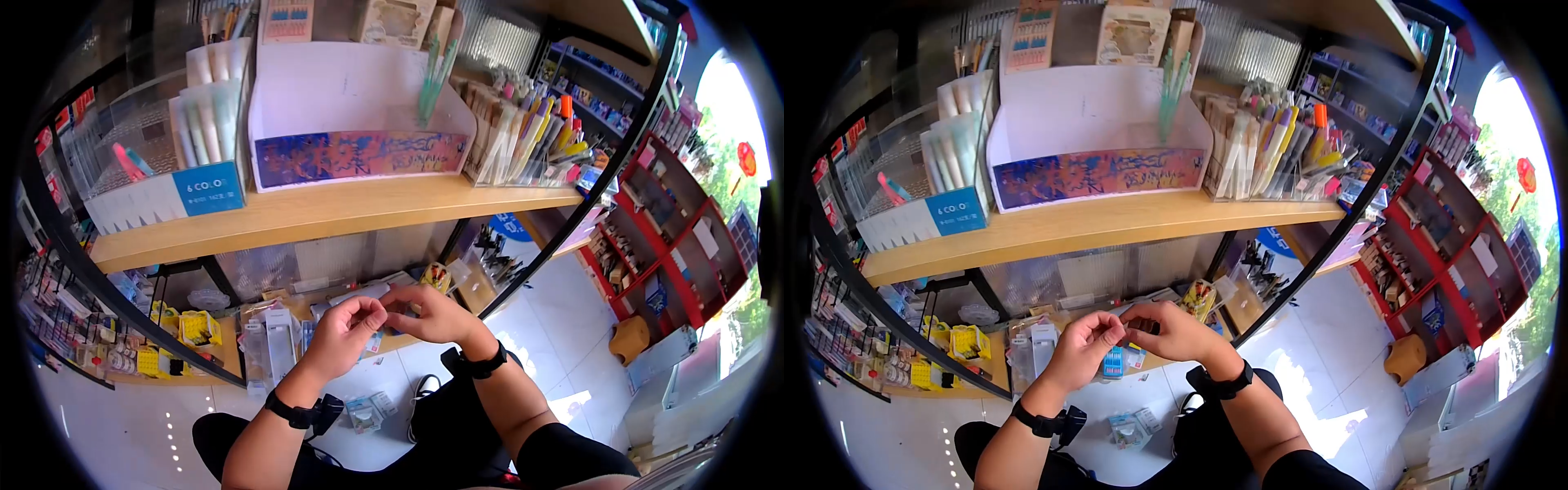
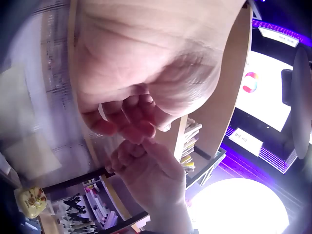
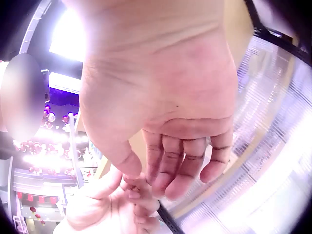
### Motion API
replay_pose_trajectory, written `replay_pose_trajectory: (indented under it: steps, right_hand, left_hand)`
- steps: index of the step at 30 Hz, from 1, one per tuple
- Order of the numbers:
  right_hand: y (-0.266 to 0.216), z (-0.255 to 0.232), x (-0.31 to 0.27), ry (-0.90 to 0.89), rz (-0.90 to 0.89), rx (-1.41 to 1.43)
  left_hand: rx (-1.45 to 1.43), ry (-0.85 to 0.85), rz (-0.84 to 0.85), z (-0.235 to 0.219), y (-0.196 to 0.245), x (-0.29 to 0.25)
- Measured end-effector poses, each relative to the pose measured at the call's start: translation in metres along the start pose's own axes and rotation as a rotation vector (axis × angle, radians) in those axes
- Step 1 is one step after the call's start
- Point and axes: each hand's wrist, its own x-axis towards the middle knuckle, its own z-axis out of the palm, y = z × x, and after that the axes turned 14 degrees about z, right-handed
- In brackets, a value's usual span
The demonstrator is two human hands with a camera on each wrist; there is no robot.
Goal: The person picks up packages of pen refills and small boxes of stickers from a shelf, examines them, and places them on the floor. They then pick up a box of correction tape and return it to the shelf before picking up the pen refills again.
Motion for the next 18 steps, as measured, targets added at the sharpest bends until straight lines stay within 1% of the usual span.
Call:
replay_pose_trajectory:
  steps: [1, 2, 4, 6, 8, 10, 12, 14, 16, 17, 18]
  right_hand:
    - [-0.015, -0.003, -0.001, 0.028, 0.055, -0.017]
    - [-0.031, -0.006, -0.002, 0.058, 0.102, -0.039]
    - [-0.084, -0.017, -0.002, 0.118, -0.016, -0.132]
    - [-0.149, -0.029, -0.003, 0.118, 0.036, -0.094]
    - [-0.196, -0.046, 0.014, 0.175, -0.161, -0.055]
    - [-0.252, -0.06, 0.045, 0.199, -0.211, 0.057]
    - [-0.288, -0.085, 0.093, 0.342, -0.324, -0.103]
    - [-0.313, -0.11, 0.146, 0.479, -0.352, -0.143]
    - [-0.327, -0.134, 0.199, 0.61, -0.259, -0.205]
    - [-0.334, -0.14, 0.216, 0.606, -0.265, -0.211]
    - [-0.34, -0.144, 0.231, 0.674, -0.13, -0.33]
  left_hand:
    - [-0.011, 0.034, 0.033, -0.002, 0.008, -0.002]
    - [-0.025, 0.033, 0.051, -0.006, 0.016, -0.004]
    - [0.002, 0.061, 0.099, -0.017, 0.032, -0.01]
    - [-0.076, 0.05, 0.144, -0.029, 0.035, -0.014]
    - [-0.094, 0.06, 0.141, -0.036, 0.051, -0.018]
    - [-0.095, 0.074, 0.154, -0.042, 0.069, -0.023]
    - [-0.099, 0.076, 0.167, -0.049, 0.085, -0.026]
    - [-0.104, 0.096, 0.195, -0.05, 0.093, -0.029]
    - [-0.128, 0.086, 0.232, -0.053, 0.1, -0.031]
    - [-0.094, 0.052, 0.26, -0.056, 0.102, -0.032]
    - [-0.094, 0.055, 0.268, -0.059, 0.104, -0.033]
